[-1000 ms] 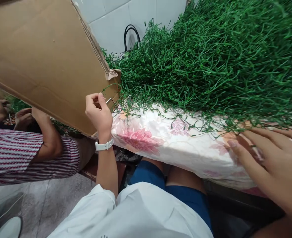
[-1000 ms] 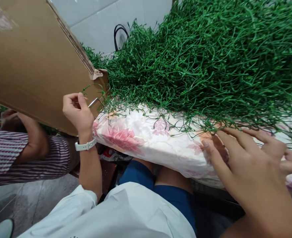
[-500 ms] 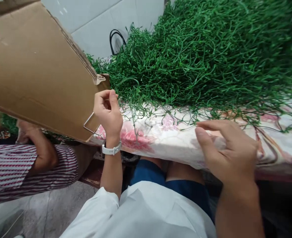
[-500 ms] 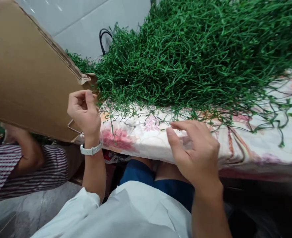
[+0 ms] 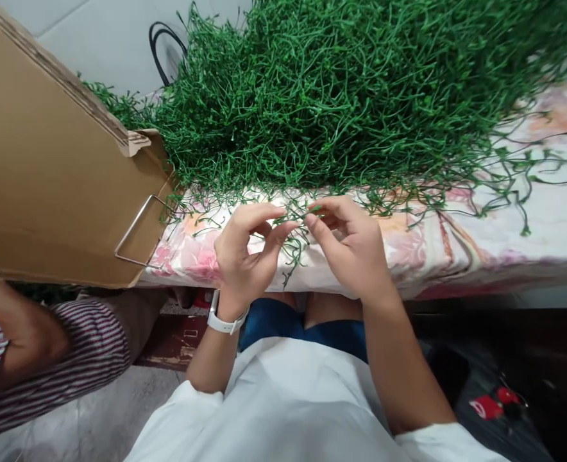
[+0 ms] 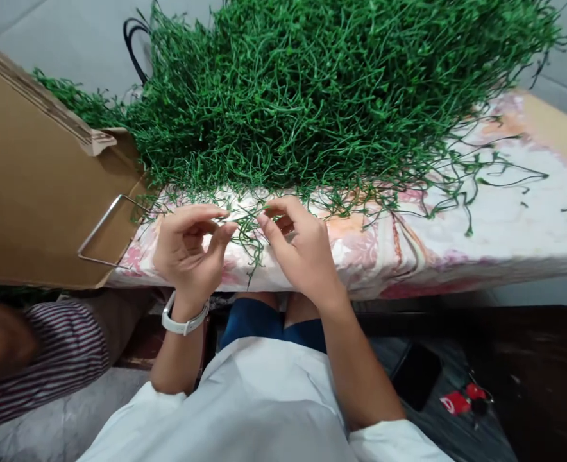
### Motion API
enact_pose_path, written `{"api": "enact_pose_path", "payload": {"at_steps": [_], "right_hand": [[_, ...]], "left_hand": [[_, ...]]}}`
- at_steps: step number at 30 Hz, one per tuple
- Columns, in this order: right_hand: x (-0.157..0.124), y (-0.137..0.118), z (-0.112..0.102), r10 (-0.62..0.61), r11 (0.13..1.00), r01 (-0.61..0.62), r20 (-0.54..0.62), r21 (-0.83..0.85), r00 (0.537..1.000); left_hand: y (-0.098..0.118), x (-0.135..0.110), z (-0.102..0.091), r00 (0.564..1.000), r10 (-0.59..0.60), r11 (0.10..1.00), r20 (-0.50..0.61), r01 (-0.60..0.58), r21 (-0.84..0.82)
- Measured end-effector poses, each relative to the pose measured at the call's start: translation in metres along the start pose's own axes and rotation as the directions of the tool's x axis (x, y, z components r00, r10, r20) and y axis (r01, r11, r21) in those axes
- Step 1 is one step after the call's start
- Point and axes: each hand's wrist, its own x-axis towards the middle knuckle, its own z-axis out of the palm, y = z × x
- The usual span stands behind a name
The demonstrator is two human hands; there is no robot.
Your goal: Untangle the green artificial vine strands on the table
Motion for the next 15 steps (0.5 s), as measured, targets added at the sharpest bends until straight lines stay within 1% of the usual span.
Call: {"api": "enact_pose_path", "payload": {"at_steps": [2, 4, 5, 7, 9, 10, 12, 15], "right_hand": [[0.001, 0.001, -0.001, 0.038, 0.994, -0.030, -0.072, 0.106, 0.997], [0.002, 0.003, -0.002, 0.078, 0.976, -0.046, -0.148, 0.212, 0.986], [0.002, 0.003, -0.003, 0.103, 0.965, -0.053, -0.184, 0.258, 0.977], [0.004, 0.005, -0.004, 0.151, 0.936, -0.057, -0.249, 0.347, 0.957], [0.005, 0.007, -0.004, 0.195, 0.892, -0.048, -0.285, 0.450, 0.939], [0.006, 0.007, -0.004, 0.216, 0.864, -0.040, -0.299, 0.501, 0.929], [0.007, 0.007, -0.005, 0.257, 0.814, -0.024, -0.323, 0.581, 0.911], [0.009, 0.005, -0.008, 0.319, 0.761, -0.028, -0.335, 0.648, 0.887]], "left_hand": [[0.002, -0.006, 0.003, 0.993, -0.082, 0.995, 0.081, 0.086, -0.040], [0.003, -0.010, 0.005, 0.966, -0.157, 0.987, 0.206, 0.159, 0.008], [0.003, -0.012, 0.005, 0.947, -0.178, 0.984, 0.266, 0.165, 0.071], [0.001, -0.015, 0.007, 0.914, -0.197, 0.966, 0.354, 0.120, 0.228], [-0.001, -0.017, 0.007, 0.899, -0.207, 0.934, 0.387, 0.065, 0.350], [-0.002, -0.017, 0.006, 0.897, -0.214, 0.923, 0.386, 0.056, 0.381], [-0.003, -0.015, 0.004, 0.899, -0.222, 0.917, 0.378, 0.060, 0.395], [-0.006, -0.011, -0.002, 0.908, -0.213, 0.924, 0.360, 0.068, 0.376]]}}
